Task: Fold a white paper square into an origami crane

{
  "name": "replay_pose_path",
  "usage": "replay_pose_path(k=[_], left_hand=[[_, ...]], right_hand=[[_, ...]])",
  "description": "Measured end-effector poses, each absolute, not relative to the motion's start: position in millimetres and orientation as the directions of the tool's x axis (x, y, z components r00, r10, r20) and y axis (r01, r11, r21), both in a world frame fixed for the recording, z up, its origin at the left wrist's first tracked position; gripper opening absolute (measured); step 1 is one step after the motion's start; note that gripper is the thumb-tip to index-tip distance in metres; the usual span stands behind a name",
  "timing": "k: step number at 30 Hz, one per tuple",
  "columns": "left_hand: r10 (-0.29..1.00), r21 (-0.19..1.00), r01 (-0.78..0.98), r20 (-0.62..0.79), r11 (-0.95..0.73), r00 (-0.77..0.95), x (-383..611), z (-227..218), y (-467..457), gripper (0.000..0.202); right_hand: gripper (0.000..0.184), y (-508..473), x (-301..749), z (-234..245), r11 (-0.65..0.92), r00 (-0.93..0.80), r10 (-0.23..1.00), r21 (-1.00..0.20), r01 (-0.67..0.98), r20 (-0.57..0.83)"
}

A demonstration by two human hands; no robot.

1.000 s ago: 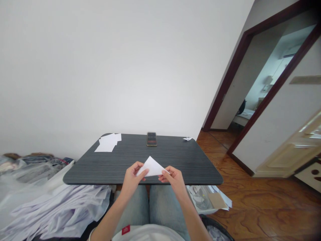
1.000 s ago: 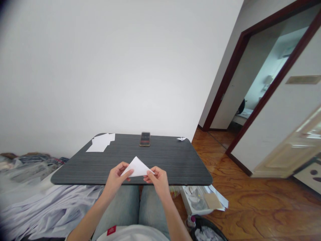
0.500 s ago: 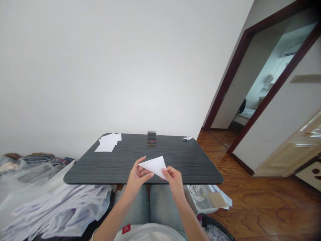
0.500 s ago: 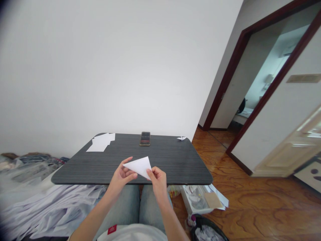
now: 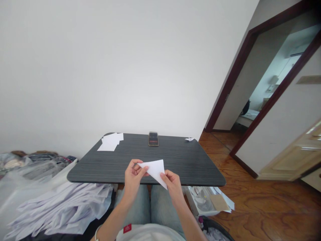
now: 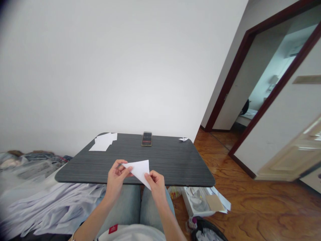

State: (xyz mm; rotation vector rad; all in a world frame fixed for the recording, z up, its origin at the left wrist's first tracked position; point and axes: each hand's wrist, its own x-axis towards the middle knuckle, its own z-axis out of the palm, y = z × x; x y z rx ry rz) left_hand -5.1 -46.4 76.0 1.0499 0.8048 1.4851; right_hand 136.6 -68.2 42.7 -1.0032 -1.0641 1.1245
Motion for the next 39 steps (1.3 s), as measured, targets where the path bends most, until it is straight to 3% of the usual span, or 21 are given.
replay_pose_path(k=[11, 17, 22, 30, 39], left_hand=[[0.982, 0.903, -0.385, 0.169, -0.189, -0.087, -6.7, 80.8, -43.2, 0.038], [0.986, 0.915, -0.398, 0.124, -0.071, 0.11, 0.9, 76.8, -47.4, 0.071], [0.984, 0.924, -0.378, 0.121, -0.064, 0.128, 3.0, 76.3, -50.4, 0.083], [0.986, 0.938, -0.335, 0.127, -0.086, 0.104, 1.7, 76.0, -49.4, 0.079], [0.968, 0.968, -0.239, 0.126, -0.072, 0.219, 3.6, 72.8, -50.0, 0.081]], right_hand=[[0.032, -70.9, 134.2, 44.8, 0.121, 0.135, 0.986, -0.976, -0.181, 0.097], [0.032, -73.2, 131.9, 48.9, 0.105, 0.131, 0.988, -0.974, -0.203, 0.079], [0.031, -75.3, 130.6, 51.0, 0.104, 0.101, 0.991, -0.972, -0.209, 0.084], [0.031, -73.4, 132.8, 51.1, 0.137, 0.084, 0.989, -0.979, -0.152, 0.125], [0.026, -62.3, 140.6, 54.6, 0.21, 0.127, 0.974, -0.964, -0.164, 0.19]])
